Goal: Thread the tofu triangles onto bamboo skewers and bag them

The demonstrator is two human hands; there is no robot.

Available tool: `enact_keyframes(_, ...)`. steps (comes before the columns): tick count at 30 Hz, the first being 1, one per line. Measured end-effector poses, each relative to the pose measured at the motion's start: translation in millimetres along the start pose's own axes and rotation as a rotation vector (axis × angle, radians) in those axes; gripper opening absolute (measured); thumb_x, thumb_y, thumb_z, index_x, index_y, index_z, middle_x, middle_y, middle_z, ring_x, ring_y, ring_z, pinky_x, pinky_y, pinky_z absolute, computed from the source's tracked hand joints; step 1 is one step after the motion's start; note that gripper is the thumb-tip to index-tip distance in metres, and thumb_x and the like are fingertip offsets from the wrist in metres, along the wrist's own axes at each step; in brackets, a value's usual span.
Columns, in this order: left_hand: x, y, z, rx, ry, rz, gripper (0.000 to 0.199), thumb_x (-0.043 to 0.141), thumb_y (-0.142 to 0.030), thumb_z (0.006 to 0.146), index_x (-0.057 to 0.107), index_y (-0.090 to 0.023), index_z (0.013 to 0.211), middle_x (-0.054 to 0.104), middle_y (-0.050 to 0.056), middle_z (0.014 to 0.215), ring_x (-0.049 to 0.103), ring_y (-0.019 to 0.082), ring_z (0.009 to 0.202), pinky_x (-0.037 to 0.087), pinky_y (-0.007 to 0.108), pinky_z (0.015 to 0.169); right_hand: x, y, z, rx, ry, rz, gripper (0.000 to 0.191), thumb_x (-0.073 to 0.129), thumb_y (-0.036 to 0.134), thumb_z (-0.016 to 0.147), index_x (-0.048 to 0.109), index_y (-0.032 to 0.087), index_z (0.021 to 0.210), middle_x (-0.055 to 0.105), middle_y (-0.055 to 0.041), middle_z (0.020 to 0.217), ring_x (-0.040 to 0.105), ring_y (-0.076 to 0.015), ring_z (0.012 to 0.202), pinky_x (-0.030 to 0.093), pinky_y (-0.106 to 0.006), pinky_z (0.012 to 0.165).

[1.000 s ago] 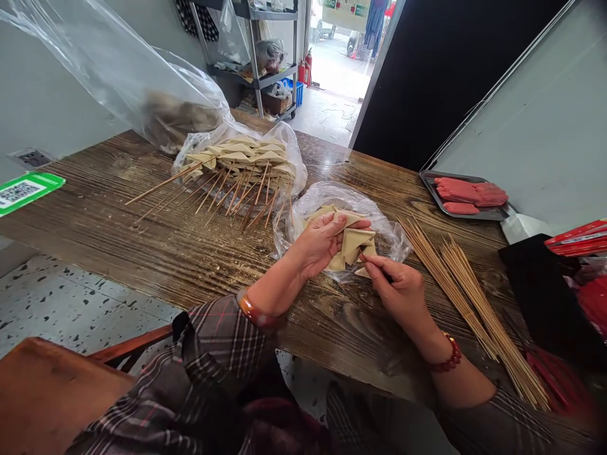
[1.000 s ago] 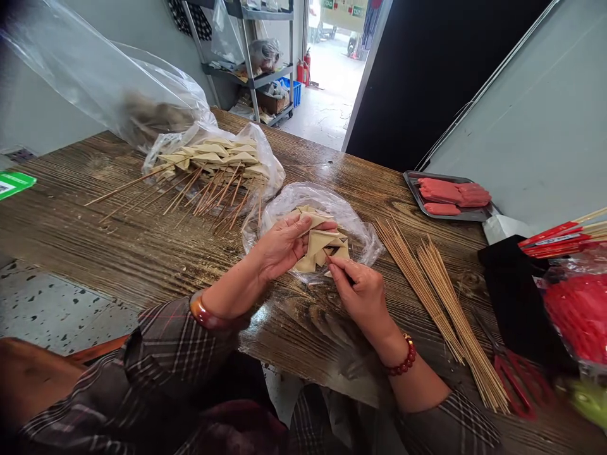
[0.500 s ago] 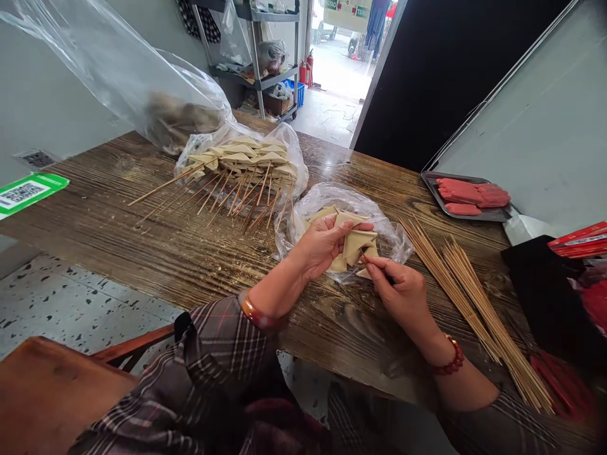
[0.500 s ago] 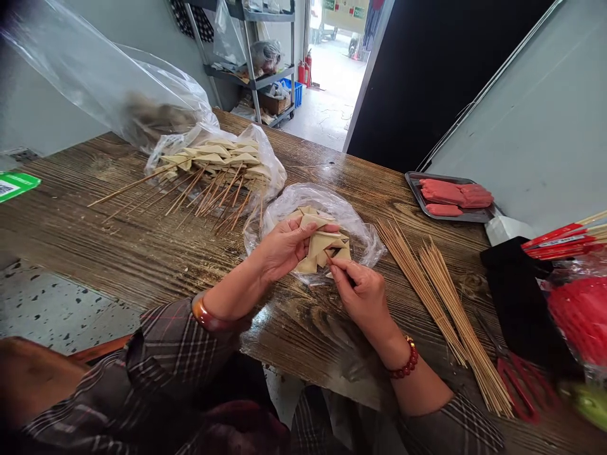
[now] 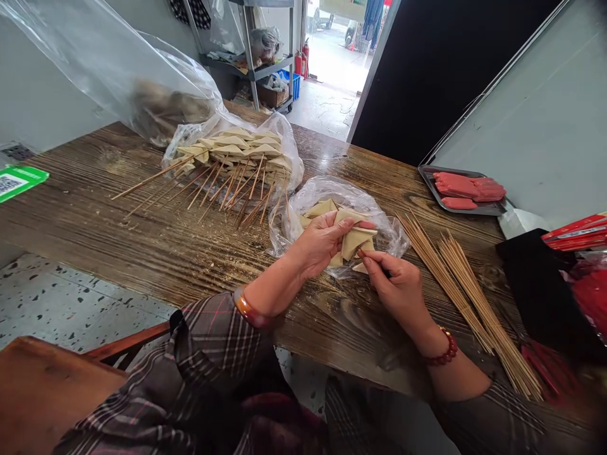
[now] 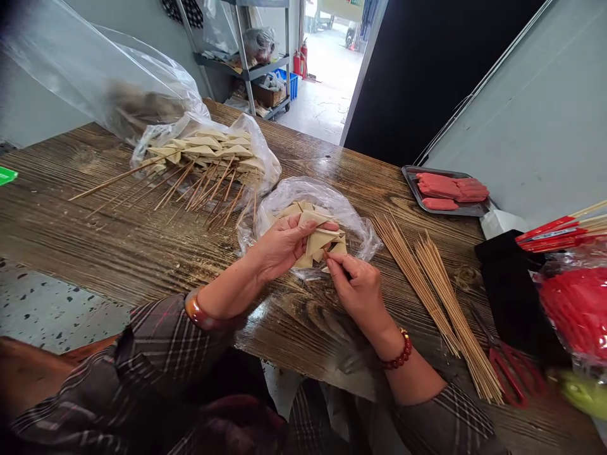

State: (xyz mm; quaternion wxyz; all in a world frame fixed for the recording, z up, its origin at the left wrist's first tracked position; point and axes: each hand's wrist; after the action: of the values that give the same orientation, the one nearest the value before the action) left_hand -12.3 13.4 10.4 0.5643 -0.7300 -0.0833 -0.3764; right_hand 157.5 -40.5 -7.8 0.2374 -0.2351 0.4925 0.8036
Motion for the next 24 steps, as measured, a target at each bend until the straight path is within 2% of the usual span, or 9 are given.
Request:
enact_keyframes(9, 2.0, 8.1, 0.8, -0.001, 0.03, -0.013, 0.021, 0.069, -0.028, 0.085, 0.07, -0.011, 0.098, 0.075, 0.011, 0.099, 0.069, 0.013, 0.079, 0.053, 0.024, 0.075, 1.1, -0.3, 3.7, -0.024, -0.027, -0.027, 0.019, 0.056, 0.027, 0.092, 0.072, 0.02, 0.085, 0.075, -0.0022, 0.074, 0.068, -0.0149, 0.064, 0.051, -0.025, 0.063)
enact_keyframes(15, 0.5, 2.3, 3.6, 0.002, 0.018, 0.044, 0.028, 0.072, -0.033, 0.083, 0.067, -0.013, 0.102, 0.074, 0.01, 0.101, 0.069, 0.013, 0.083, 0.053, 0.025, 0.079, -3.5, -3.2, 4.4, -0.032, -0.061, -0.016, 0.018, 0.057, 0.026, 0.09, 0.074, 0.02, 0.09, 0.078, -0.0038, 0.085, 0.072, -0.0166, 0.073, 0.054, -0.027, 0.069)
enact_keyframes(17, -2.1, -3.1, 4.8, 0.052, -0.037, 0.095, 0.031, 0.071, -0.035, 0.083, 0.065, -0.014, 0.105, 0.073, 0.008, 0.099, 0.069, 0.013, 0.083, 0.053, 0.026, 0.08, -8.4, -4.9, 6.0, -0.006, -0.113, -0.006, 0.019, 0.058, 0.027, 0.09, 0.075, 0.02, 0.093, 0.078, -0.0044, 0.088, 0.072, -0.0176, 0.077, 0.055, -0.028, 0.072)
enact_keyframes(21, -9.1, -13.9, 5.9, 0.213, -0.219, 0.331, 0.026, 0.066, -0.034, 0.086, 0.064, -0.015, 0.104, 0.072, 0.006, 0.093, 0.067, 0.01, 0.076, 0.052, 0.026, 0.077, -19.2, -7.6, 11.4, 0.073, -0.204, 0.007, 0.021, 0.058, 0.031, 0.089, 0.075, 0.019, 0.095, 0.077, -0.0037, 0.083, 0.07, -0.0166, 0.07, 0.053, -0.029, 0.066)
enact_keyframes(24, -13.4, -17.0, 6.0, 0.303, -0.261, 0.692, 0.014, 0.064, -0.027, 0.086, 0.068, -0.015, 0.091, 0.068, 0.004, 0.081, 0.06, 0.01, 0.07, 0.047, 0.026, 0.072, -23.5, -7.3, 14.5, 0.116, -0.214, 0.018, 0.023, 0.057, 0.031, 0.09, 0.075, 0.019, 0.095, 0.075, -0.0029, 0.077, 0.067, -0.0157, 0.067, 0.051, -0.028, 0.064)
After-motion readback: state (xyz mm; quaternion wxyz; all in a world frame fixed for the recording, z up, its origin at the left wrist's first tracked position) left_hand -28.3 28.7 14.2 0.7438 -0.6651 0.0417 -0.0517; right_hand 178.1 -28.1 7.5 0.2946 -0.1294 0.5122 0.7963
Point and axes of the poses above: each hand's wrist, its own z-axis towards the middle knuckle, its own x-axis out of the palm, y = z × x
